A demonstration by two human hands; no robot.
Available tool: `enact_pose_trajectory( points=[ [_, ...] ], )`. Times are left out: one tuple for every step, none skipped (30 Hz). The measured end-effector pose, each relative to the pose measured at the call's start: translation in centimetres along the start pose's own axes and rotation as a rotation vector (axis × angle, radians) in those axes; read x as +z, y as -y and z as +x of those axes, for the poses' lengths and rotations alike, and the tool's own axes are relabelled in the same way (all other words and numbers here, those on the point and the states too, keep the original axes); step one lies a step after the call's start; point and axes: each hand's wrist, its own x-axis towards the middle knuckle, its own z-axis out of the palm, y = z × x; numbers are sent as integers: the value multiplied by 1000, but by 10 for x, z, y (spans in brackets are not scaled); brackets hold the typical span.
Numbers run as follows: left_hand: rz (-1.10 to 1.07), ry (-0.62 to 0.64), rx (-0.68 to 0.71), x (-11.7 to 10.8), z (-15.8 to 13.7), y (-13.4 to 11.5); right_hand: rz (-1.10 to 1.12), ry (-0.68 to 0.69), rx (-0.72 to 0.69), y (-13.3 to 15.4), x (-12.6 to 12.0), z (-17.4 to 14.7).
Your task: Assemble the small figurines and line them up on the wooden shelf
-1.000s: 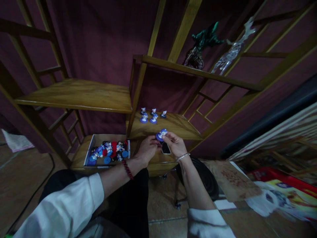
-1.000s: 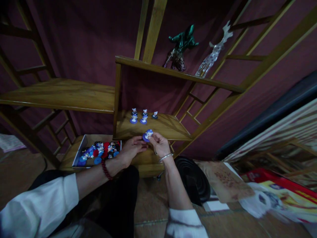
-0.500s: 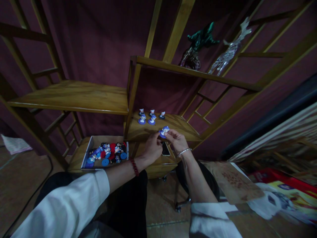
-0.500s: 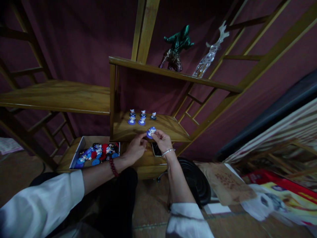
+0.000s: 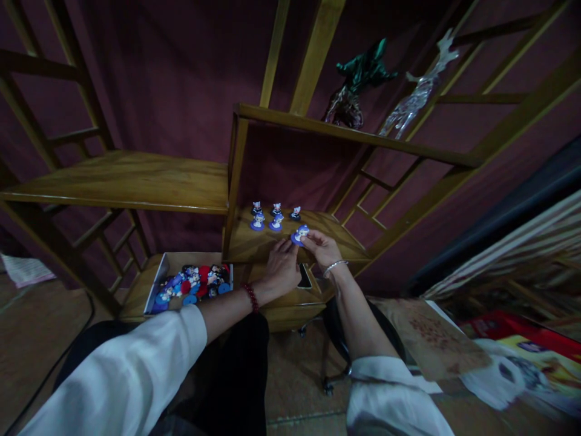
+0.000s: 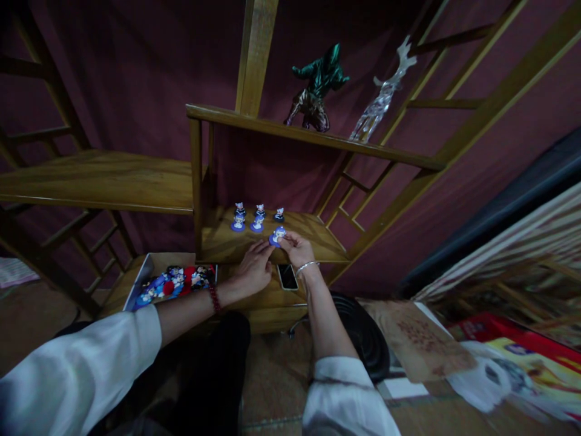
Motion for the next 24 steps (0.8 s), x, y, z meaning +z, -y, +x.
enact_pose_trajectory(
  points=[
    [16, 9, 4, 2, 1, 1, -1, -1, -1, -1, -1, 2],
    [30, 20, 6, 4, 3, 2, -7, 0, -3, -2, -1, 5],
    [43, 32, 5, 6, 4, 3, -17, 1, -7, -4, -2, 7],
    [56, 44, 3, 7, 5, 3, -26, 2, -10, -5, -3, 9],
    [70, 55, 0, 8, 5, 4, -31, -1, -12, -6, -4, 11],
    [85, 66, -4, 9, 6, 5, -33, -5, -12, -8, -5, 14],
    [101, 75, -6, 10, 7, 5, -31, -11, -9, -9, -6, 16],
    [118, 82, -6, 10, 8, 5, -30, -18, -6, -10, -7, 18],
    [136, 88, -2, 10, 9, 5, -31, -25, -3, -11, -8, 20],
    [154, 94, 3, 10, 10, 5, -32, -30, -1, -12, -9, 22],
    [170, 102, 7, 10, 11, 5, -34, -33, -1, -13, -9, 24],
    [185, 110, 7, 9, 13, 5, -35, -33, -2, -13, -10, 26],
    [198, 119, 4, 8, 15, 4, -36, -30, -2, -14, -10, 28],
    [209, 130, -4, 8, 17, 4, -39, -26, -3, -14, -11, 30],
    [219, 140, -14, 7, 19, 3, -45, -24, -3, -14, -11, 32],
    [227, 148, -25, 7, 21, 2, -52, -24, -2, -14, -12, 34],
    [232, 153, -31, 7, 22, 2, -59, -26, -2, -15, -12, 37],
    [237, 155, -34, 7, 24, 1, -64, -28, -2, -15, -13, 39],
    [240, 156, -31, 8, 25, 0, -67, -29, -4, -17, -14, 41],
    [241, 155, -28, 9, 26, -1, -68, -30, -8, -18, -15, 43],
    [242, 153, -25, 10, 27, -1, -73, -31, -13, -19, -15, 46],
    [241, 151, -22, 11, 28, -2, -83, -33, -19, -21, -16, 48],
    [240, 150, -22, 12, 29, -2, -97, -35, -26, -23, -17, 50],
    [239, 148, -26, 13, 30, -2, -112, -36, -31, -24, -18, 52]
  ],
)
